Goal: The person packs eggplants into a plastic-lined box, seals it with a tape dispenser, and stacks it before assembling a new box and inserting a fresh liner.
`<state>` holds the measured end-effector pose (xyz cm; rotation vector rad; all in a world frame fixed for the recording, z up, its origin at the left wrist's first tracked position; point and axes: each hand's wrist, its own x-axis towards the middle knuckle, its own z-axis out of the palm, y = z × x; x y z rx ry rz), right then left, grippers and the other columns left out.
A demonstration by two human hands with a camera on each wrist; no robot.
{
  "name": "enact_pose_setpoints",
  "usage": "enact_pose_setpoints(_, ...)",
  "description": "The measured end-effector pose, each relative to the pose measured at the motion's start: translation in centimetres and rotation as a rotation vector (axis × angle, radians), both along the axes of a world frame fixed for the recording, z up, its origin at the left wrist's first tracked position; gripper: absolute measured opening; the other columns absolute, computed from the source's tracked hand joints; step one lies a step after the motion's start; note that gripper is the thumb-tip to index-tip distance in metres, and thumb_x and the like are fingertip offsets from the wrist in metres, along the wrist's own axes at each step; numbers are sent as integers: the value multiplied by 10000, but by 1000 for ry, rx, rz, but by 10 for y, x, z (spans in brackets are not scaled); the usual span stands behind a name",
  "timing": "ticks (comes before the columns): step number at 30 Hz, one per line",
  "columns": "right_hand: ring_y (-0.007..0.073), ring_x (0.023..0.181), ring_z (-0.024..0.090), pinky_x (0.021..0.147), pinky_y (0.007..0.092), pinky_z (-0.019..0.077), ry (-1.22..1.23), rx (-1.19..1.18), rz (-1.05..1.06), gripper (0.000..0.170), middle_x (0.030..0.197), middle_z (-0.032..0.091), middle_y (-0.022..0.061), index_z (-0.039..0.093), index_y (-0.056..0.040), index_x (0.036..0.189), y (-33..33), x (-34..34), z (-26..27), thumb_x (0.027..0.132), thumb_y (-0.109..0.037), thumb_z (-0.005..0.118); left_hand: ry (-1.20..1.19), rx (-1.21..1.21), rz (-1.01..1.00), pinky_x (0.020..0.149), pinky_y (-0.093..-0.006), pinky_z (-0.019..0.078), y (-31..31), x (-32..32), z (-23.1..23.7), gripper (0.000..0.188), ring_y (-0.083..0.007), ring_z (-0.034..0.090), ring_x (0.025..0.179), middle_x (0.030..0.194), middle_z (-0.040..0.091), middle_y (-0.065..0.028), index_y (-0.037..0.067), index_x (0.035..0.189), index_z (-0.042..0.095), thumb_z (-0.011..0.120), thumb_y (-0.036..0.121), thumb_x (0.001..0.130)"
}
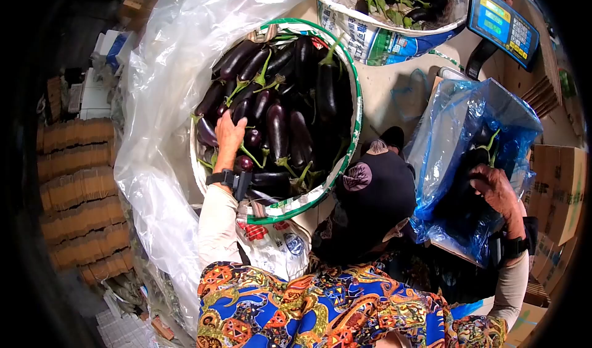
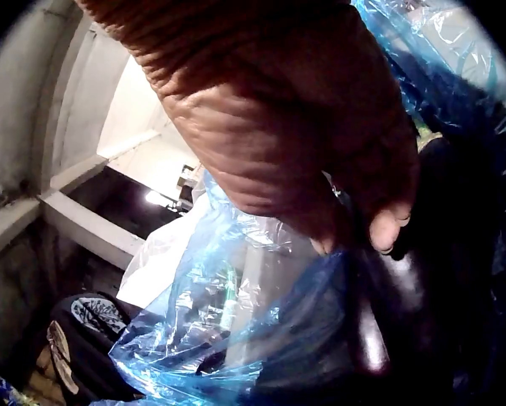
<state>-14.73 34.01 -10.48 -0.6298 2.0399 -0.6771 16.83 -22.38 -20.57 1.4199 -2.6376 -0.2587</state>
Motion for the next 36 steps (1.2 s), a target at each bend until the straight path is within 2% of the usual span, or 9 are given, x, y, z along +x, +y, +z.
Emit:
enact_pose_setpoints(5,162,648,591,606,290,472,-13,-27,-33,166,771,623,82,614,10,1034,2,0,-3,879,-20,566,128,246,176,887,-422,498,4,31,-13,593,-366,646,968,1123,651,-209,-24,1278,528,712,242,781)
enact_pose_setpoints(8,153,635,580,595,285,467,-11,-1,-49,157,765,618,78,617,10,1026,1,1,-2,880,-23,569,875,882,367,668,-250,528,8,43,-9,383,-149,628,773,994,645,-48,38,1235,571,645,160,880)
enact_pose_setpoints(12,118,657,561,600,266,458,-40,11,-41,131,768,586,37,612,-2,1010,-2,-1,-3,895,-49,570,1162,1241,400,697,-348,582,44,28,21,255,-268,670,876,1029,649,-125,22,1175,555,587,142,952)
enact_pose_setpoints(17,118,617,548,577,268,448,-76,-5,-94,110,735,587,55,613,10,965,1,-4,-10,872,-25,566,1248,1527,217,843,-361,551,65,-62,25,329,-292,633,1010,1116,636,-194,-18,1208,533,571,204,967)
enact_pose_setpoints(21,120,622,548,581,272,451,-65,-16,-104,126,745,592,56,616,5,983,5,-1,-6,867,-17,569,1361,1374,-290,903,-366,473,65,-165,88,433,-231,574,1129,1231,593,-122,9,1330,485,528,290,1004)
enact_pose_setpoints(23,125,629,557,585,275,455,-72,-12,-122,140,756,600,59,617,3,996,1,3,0,866,-13,567,1198,1149,-184,900,-354,437,38,-174,69,506,-202,570,1113,1288,582,-100,15,1364,494,575,319,968)
enact_pose_setpoints(27,142,634,582,599,287,474,-33,-52,-126,143,775,622,72,621,5,994,2,5,-2,866,-9,559,470,141,-11,932,-421,458,-51,-125,-18,509,-383,628,1036,1103,670,-214,-13,1225,590,596,370,889)
enact_pose_setpoints(32,131,643,580,600,273,481,-89,-34,-177,120,766,618,71,620,11,963,1,1,-5,870,-5,547,-131,220,159,1036,-603,334,-109,-74,-67,721,-450,387,1311,1407,467,-214,79,1383,422,514,592,886)
enact_pose_setpoints(36,118,651,577,596,256,481,-124,-44,-219,115,758,612,63,623,14,952,3,1,-8,873,-8,542,-176,232,290,1024,-677,291,-108,-88,-61,778,-438,341,1335,1442,412,-183,106,1389,423,589,617,826)
